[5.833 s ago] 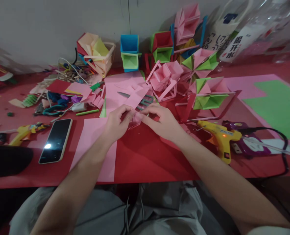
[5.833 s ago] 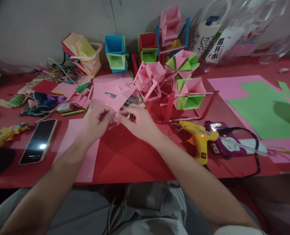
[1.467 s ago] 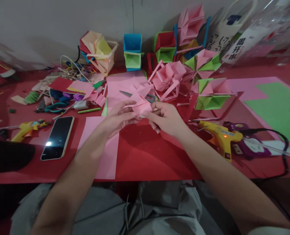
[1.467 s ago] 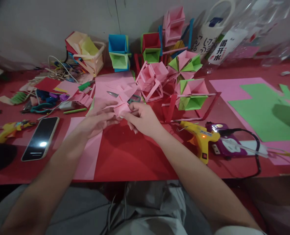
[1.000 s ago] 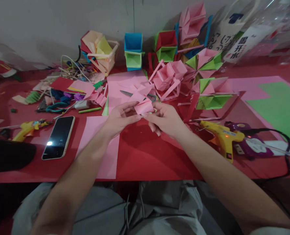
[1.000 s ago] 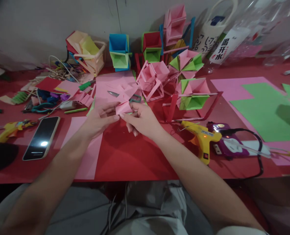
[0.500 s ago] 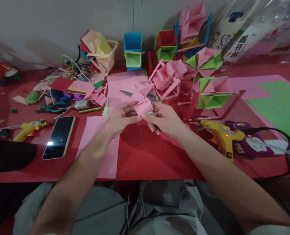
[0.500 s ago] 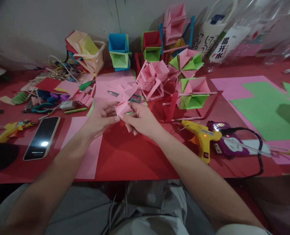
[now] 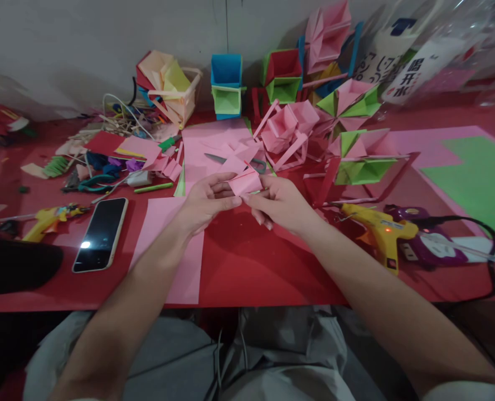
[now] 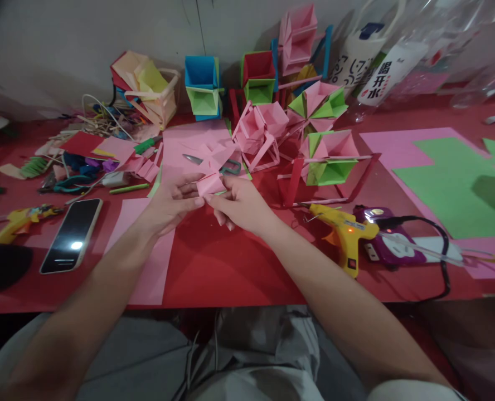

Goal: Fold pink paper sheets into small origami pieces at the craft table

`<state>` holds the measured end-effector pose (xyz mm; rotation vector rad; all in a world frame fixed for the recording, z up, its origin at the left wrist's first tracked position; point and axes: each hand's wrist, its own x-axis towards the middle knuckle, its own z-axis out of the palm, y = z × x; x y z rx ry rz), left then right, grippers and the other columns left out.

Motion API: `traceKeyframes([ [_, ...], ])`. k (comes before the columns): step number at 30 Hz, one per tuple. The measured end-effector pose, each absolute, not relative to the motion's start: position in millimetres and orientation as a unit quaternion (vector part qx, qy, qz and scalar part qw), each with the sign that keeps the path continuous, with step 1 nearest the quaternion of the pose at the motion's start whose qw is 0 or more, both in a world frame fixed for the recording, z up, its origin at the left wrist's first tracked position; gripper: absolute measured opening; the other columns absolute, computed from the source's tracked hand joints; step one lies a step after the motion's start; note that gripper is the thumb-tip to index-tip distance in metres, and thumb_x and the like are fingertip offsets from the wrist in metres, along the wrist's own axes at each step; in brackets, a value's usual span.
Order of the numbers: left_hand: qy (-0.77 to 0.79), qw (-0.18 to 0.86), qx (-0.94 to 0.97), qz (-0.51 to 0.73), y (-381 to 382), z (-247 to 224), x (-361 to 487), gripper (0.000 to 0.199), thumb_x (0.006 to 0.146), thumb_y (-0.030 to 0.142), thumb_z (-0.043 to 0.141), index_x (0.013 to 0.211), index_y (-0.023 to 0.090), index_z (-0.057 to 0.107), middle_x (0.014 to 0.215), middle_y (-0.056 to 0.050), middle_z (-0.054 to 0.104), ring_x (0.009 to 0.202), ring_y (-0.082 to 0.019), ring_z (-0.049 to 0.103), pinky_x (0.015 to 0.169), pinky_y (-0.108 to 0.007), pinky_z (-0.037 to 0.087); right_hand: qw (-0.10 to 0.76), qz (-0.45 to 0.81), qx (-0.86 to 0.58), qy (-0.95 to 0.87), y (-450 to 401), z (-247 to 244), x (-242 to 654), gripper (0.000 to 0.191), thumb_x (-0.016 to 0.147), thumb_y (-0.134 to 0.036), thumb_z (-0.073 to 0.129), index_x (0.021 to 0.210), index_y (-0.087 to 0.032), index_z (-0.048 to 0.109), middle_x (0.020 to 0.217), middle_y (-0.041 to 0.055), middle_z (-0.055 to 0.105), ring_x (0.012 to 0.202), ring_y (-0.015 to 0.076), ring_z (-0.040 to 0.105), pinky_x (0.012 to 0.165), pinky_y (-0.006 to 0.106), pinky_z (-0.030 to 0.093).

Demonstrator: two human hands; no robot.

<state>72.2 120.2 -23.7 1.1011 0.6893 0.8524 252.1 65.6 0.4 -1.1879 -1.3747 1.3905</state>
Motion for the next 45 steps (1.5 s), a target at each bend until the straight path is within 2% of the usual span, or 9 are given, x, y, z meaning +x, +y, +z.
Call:
traceKeyframes([
  [4, 0.329, 0.729, 0.452, 0.394, 120.3, -21.4, 72.9, 0.040, 0.073, 0.023, 0.082, 0.107, 0.014, 0.064, 0.091, -0.004, 0.070, 0.085, -0.015, 0.069, 0.085, -0.030, 0.057, 0.408, 0.556, -0.473, -0.548, 65.0, 1.5, 251.3, 0.020, 0.087, -0.029, 0.063, 0.099, -0.015, 0.057, 0.043, -0.0071, 0.055, 0.030, 0.0075, 0.043, 0.031, 0.018, 0.035],
  [10, 0.377, 0.718, 0.444, 0.381, 119.6, -19.7, 74.3, 0.036, 0.076, 0.020, 0.078, 0.108, 0.012, 0.063, 0.083, -0.004, 0.070, 0.071, -0.013, 0.069, 0.075, -0.029, 0.061, 0.408, 0.540, -0.478, -0.560, 64.7, 1.1, 250.8, 0.015, 0.087, -0.027, 0.062, 0.093, -0.013, 0.059, 0.043, -0.0067, 0.055, 0.030, 0.0063, 0.042, 0.031, 0.016, 0.034],
  [17, 0.361, 0.724, 0.439, 0.392, 119.8, -21.5, 73.4, 0.044, 0.069, 0.023, 0.085, 0.105, 0.013, 0.061, 0.082, -0.003, 0.070, 0.070, -0.012, 0.069, 0.073, -0.027, 0.060, 0.407, 0.550, -0.489, -0.541, 64.9, 1.6, 249.0, 0.044, 0.086, -0.027, 0.064, 0.125, -0.007, 0.055, 0.043, -0.0078, 0.054, 0.030, 0.0075, 0.042, 0.031, 0.017, 0.034],
  [23, 0.351, 0.722, 0.447, 0.395, 117.9, -23.6, 73.9, 0.048, 0.067, 0.025, 0.087, 0.106, 0.013, 0.061, 0.076, 0.000, 0.067, 0.073, -0.013, 0.068, 0.077, -0.029, 0.059, 0.408, 0.537, -0.486, -0.557, 64.0, -1.4, 249.3, 0.044, 0.086, -0.027, 0.065, 0.124, -0.007, 0.055, 0.044, -0.0074, 0.055, 0.031, 0.0072, 0.043, 0.032, 0.017, 0.034],
  [29, 0.344, 0.728, 0.448, 0.389, 117.4, -23.3, 74.2, 0.047, 0.068, 0.024, 0.086, 0.105, 0.014, 0.061, 0.076, 0.001, 0.067, 0.071, -0.012, 0.067, 0.073, -0.027, 0.059, 0.398, 0.544, -0.488, -0.555, 63.3, 0.5, 249.2, 0.057, 0.087, -0.028, 0.063, 0.136, -0.005, 0.045, 0.045, -0.0075, 0.056, 0.032, 0.0080, 0.044, 0.033, 0.017, 0.035],
  [41, 0.351, 0.742, 0.423, 0.383, 117.2, -19.7, 73.0, 0.044, 0.068, 0.022, 0.085, 0.104, 0.014, 0.062, 0.085, -0.002, 0.069, 0.074, -0.012, 0.069, 0.076, -0.026, 0.060, 0.394, 0.552, -0.470, -0.565, 63.6, 3.7, 252.6, 0.051, 0.087, -0.028, 0.063, 0.131, -0.005, 0.050, 0.044, -0.0069, 0.056, 0.032, 0.0087, 0.045, 0.033, 0.019, 0.038],
  [45, 0.349, 0.743, 0.424, 0.382, 117.5, -19.7, 72.9, 0.042, 0.069, 0.022, 0.085, 0.103, 0.013, 0.062, 0.084, -0.003, 0.069, 0.076, -0.012, 0.069, 0.076, -0.025, 0.060, 0.395, 0.546, -0.472, -0.569, 63.2, 4.1, 252.3, 0.046, 0.087, -0.031, 0.063, 0.124, -0.006, 0.054, 0.045, -0.0063, 0.056, 0.033, 0.0087, 0.045, 0.034, 0.019, 0.038],
])
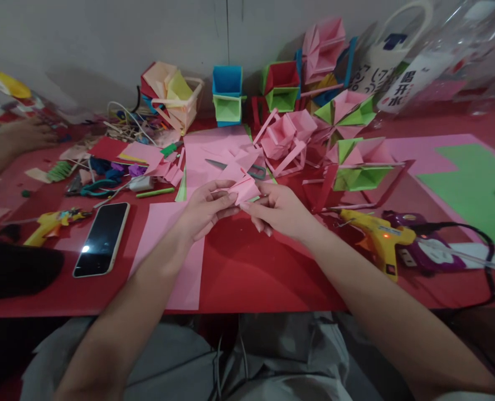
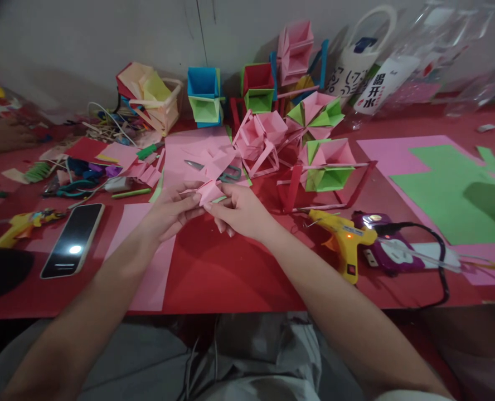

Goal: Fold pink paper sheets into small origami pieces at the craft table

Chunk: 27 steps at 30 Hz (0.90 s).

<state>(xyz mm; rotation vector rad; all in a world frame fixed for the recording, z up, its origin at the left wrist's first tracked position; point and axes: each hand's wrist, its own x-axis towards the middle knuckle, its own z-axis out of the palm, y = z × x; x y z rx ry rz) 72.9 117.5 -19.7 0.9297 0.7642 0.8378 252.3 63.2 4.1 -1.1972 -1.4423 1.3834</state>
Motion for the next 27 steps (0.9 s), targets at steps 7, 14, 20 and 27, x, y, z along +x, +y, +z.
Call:
traceKeyframes([
  [7, 0.359, 0.744, 0.415, 0.382, 117.4, -18.4, 73.4, 0.041, 0.068, 0.018, 0.085, 0.102, 0.014, 0.062, 0.080, 0.000, 0.067, 0.072, -0.010, 0.067, 0.073, -0.023, 0.059, 0.396, 0.540, -0.470, -0.575, 63.3, 4.0, 252.0, 0.033, 0.087, -0.035, 0.064, 0.108, -0.010, 0.056, 0.044, -0.0071, 0.055, 0.032, 0.0082, 0.044, 0.034, 0.019, 0.037],
  [14, 0.367, 0.737, 0.419, 0.384, 117.6, -19.1, 72.9, 0.042, 0.067, 0.017, 0.085, 0.102, 0.014, 0.063, 0.078, 0.000, 0.066, 0.070, -0.010, 0.066, 0.075, -0.024, 0.059, 0.398, 0.534, -0.474, -0.576, 62.5, 4.0, 252.5, 0.022, 0.088, -0.032, 0.063, 0.099, -0.015, 0.054, 0.045, -0.0077, 0.055, 0.033, 0.0076, 0.045, 0.034, 0.018, 0.036],
  [20, 0.361, 0.739, 0.415, 0.389, 117.6, -19.6, 73.7, 0.044, 0.065, 0.017, 0.086, 0.102, 0.013, 0.063, 0.077, 0.000, 0.066, 0.070, -0.011, 0.067, 0.073, -0.025, 0.060, 0.401, 0.527, -0.471, -0.583, 63.0, 2.8, 253.7, 0.017, 0.088, -0.029, 0.062, 0.091, -0.018, 0.050, 0.045, -0.0078, 0.055, 0.032, 0.0071, 0.044, 0.033, 0.018, 0.035],
  [27, 0.357, 0.736, 0.424, 0.389, 117.8, -21.1, 73.3, 0.045, 0.066, 0.019, 0.086, 0.103, 0.013, 0.061, 0.076, 0.000, 0.066, 0.068, -0.011, 0.068, 0.069, -0.023, 0.059, 0.400, 0.529, -0.483, -0.572, 62.4, 3.6, 253.8, 0.020, 0.087, -0.028, 0.063, 0.099, -0.015, 0.053, 0.045, -0.0071, 0.056, 0.033, 0.0078, 0.045, 0.034, 0.018, 0.036],
])
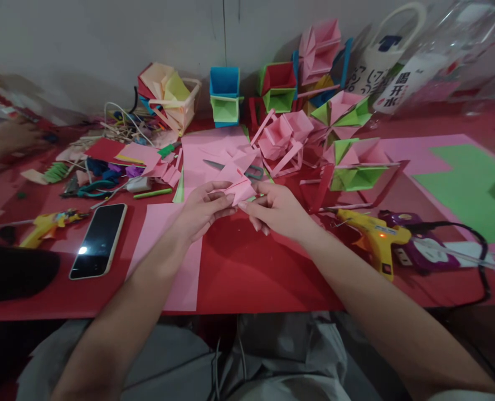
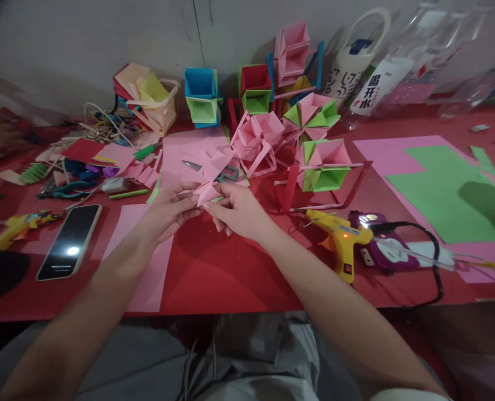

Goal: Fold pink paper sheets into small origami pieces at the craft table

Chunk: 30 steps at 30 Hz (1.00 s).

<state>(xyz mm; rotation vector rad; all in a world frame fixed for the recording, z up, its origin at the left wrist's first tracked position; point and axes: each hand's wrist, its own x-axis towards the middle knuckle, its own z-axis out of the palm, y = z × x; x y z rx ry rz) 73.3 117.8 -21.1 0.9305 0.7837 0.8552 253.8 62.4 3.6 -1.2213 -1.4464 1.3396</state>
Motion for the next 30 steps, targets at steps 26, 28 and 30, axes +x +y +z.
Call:
traceKeyframes([
  [26, 0.356, 0.737, 0.443, 0.366, 115.2, -17.1, 72.4, 0.043, 0.073, 0.018, 0.079, 0.110, 0.014, 0.058, 0.080, -0.002, 0.069, 0.071, -0.014, 0.072, 0.073, -0.027, 0.059, 0.415, 0.523, -0.485, -0.565, 63.8, 2.5, 252.6, 0.012, 0.088, -0.025, 0.058, 0.095, -0.016, 0.054, 0.046, -0.0070, 0.055, 0.032, 0.0067, 0.045, 0.033, 0.016, 0.035],
  [28, 0.351, 0.743, 0.443, 0.359, 114.9, -17.2, 73.3, 0.039, 0.077, 0.020, 0.077, 0.110, 0.016, 0.057, 0.082, -0.002, 0.070, 0.073, -0.014, 0.072, 0.075, -0.028, 0.059, 0.422, 0.513, -0.491, -0.563, 63.7, 1.2, 251.8, 0.014, 0.088, -0.026, 0.060, 0.095, -0.017, 0.052, 0.046, -0.0074, 0.055, 0.032, 0.0071, 0.045, 0.033, 0.016, 0.034],
  [30, 0.349, 0.745, 0.446, 0.353, 114.8, -17.9, 74.0, 0.038, 0.079, 0.024, 0.075, 0.111, 0.017, 0.056, 0.082, -0.002, 0.071, 0.073, -0.014, 0.072, 0.075, -0.028, 0.059, 0.426, 0.506, -0.497, -0.561, 63.7, -0.1, 251.2, 0.015, 0.088, -0.028, 0.060, 0.094, -0.019, 0.049, 0.045, -0.0077, 0.055, 0.032, 0.0075, 0.046, 0.032, 0.016, 0.034],
])
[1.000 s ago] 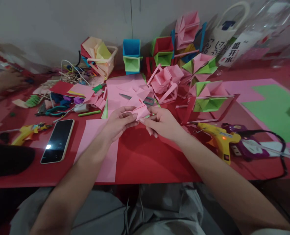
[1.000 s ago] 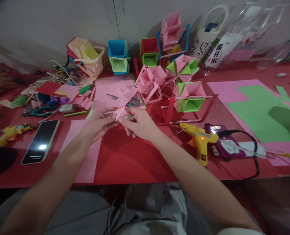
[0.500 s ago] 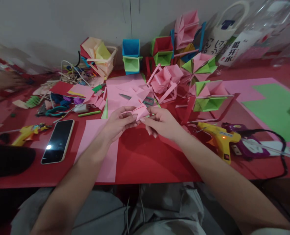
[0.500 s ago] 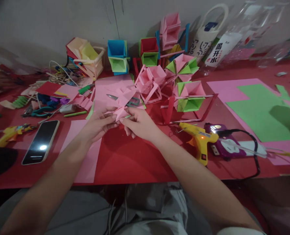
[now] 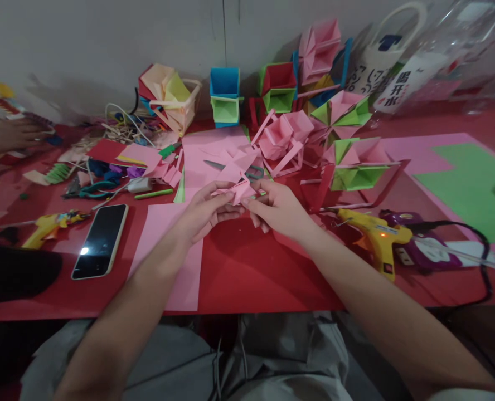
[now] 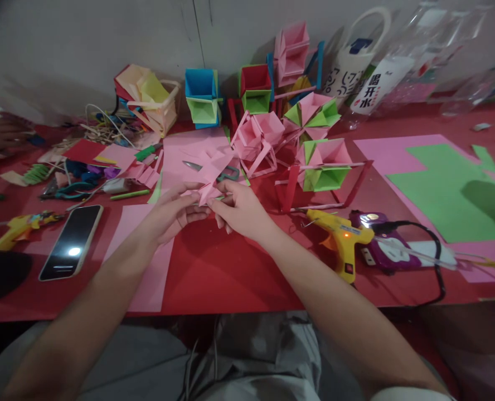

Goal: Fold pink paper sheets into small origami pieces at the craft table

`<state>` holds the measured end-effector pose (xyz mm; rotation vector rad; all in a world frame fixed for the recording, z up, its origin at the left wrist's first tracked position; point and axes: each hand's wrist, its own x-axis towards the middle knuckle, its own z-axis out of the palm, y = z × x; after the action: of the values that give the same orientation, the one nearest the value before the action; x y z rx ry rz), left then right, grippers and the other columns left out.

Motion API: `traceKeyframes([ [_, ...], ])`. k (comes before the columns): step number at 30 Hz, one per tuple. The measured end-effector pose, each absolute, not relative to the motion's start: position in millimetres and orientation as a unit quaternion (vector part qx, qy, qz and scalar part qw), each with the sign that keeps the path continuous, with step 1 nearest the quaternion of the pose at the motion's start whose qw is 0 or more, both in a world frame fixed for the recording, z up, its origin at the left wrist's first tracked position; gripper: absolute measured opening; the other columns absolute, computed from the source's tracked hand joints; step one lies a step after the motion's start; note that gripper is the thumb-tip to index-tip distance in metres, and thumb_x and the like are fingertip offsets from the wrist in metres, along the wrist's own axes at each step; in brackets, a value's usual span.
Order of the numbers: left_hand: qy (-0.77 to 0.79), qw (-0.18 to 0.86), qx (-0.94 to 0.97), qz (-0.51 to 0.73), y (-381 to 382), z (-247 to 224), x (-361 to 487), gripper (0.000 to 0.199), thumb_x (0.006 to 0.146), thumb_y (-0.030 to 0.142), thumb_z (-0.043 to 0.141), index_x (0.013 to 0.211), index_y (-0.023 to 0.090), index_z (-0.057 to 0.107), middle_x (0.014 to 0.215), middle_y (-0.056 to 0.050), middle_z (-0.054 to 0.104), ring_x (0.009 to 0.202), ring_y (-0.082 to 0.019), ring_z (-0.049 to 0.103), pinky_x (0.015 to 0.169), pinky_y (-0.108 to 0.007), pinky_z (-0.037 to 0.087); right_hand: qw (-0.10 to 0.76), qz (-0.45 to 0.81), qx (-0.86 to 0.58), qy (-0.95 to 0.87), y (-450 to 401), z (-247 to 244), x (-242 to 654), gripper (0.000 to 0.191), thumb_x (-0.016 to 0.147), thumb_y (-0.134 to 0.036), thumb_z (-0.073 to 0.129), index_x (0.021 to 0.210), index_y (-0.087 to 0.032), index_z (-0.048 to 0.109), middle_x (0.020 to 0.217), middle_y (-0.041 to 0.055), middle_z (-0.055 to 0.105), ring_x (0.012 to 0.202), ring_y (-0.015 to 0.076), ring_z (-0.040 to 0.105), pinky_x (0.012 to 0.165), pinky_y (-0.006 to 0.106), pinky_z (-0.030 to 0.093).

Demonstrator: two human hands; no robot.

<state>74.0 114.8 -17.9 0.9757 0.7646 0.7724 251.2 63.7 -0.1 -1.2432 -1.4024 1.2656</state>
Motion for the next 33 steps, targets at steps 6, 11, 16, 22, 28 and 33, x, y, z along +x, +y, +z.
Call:
traceKeyframes([
  [6, 0.345, 0.734, 0.469, 0.350, 114.5, -19.3, 73.7, 0.047, 0.074, 0.026, 0.081, 0.112, 0.018, 0.055, 0.077, -0.001, 0.070, 0.072, -0.013, 0.071, 0.072, -0.026, 0.058, 0.416, 0.501, -0.515, -0.557, 63.2, -3.1, 251.2, 0.019, 0.086, -0.024, 0.060, 0.099, -0.019, 0.048, 0.046, -0.0070, 0.058, 0.029, 0.0087, 0.047, 0.030, 0.017, 0.035],
  [11, 0.352, 0.722, 0.479, 0.355, 114.3, -19.6, 73.3, 0.049, 0.072, 0.022, 0.082, 0.112, 0.018, 0.054, 0.073, 0.001, 0.068, 0.068, -0.013, 0.069, 0.067, -0.024, 0.057, 0.418, 0.500, -0.528, -0.544, 62.4, -0.6, 250.5, 0.018, 0.086, -0.020, 0.058, 0.101, -0.019, 0.048, 0.046, -0.0069, 0.059, 0.028, 0.0091, 0.048, 0.030, 0.017, 0.036],
  [16, 0.363, 0.714, 0.479, 0.360, 113.8, -18.3, 74.7, 0.052, 0.070, 0.025, 0.084, 0.111, 0.018, 0.053, 0.075, 0.000, 0.069, 0.068, -0.014, 0.070, 0.068, -0.026, 0.058, 0.426, 0.487, -0.529, -0.548, 61.7, 0.7, 249.5, 0.017, 0.087, -0.021, 0.058, 0.101, -0.019, 0.049, 0.045, -0.0067, 0.058, 0.029, 0.0085, 0.048, 0.031, 0.016, 0.036],
  [22, 0.371, 0.699, 0.484, 0.374, 112.6, -18.5, 76.2, 0.055, 0.069, 0.028, 0.085, 0.113, 0.018, 0.053, 0.074, 0.000, 0.068, 0.072, -0.015, 0.069, 0.070, -0.027, 0.059, 0.411, 0.477, -0.541, -0.558, 62.0, -4.5, 246.5, 0.027, 0.086, -0.024, 0.060, 0.108, -0.018, 0.047, 0.047, -0.0075, 0.059, 0.029, 0.0088, 0.047, 0.031, 0.017, 0.037],
  [28, 0.361, 0.702, 0.486, 0.375, 112.9, -22.1, 76.2, 0.054, 0.071, 0.028, 0.084, 0.114, 0.018, 0.053, 0.074, 0.000, 0.069, 0.072, -0.014, 0.069, 0.070, -0.027, 0.059, 0.411, 0.476, -0.538, -0.561, 64.4, -5.8, 246.8, 0.029, 0.084, -0.025, 0.061, 0.109, -0.018, 0.046, 0.047, -0.0084, 0.058, 0.030, 0.0087, 0.047, 0.031, 0.017, 0.037],
  [33, 0.369, 0.703, 0.481, 0.371, 112.3, -21.2, 77.3, 0.057, 0.068, 0.029, 0.086, 0.113, 0.018, 0.053, 0.076, -0.001, 0.070, 0.068, -0.015, 0.070, 0.071, -0.029, 0.059, 0.409, 0.480, -0.541, -0.557, 64.9, -7.8, 247.5, 0.032, 0.083, -0.024, 0.062, 0.112, -0.018, 0.047, 0.048, -0.0081, 0.058, 0.031, 0.0094, 0.047, 0.032, 0.018, 0.037],
])
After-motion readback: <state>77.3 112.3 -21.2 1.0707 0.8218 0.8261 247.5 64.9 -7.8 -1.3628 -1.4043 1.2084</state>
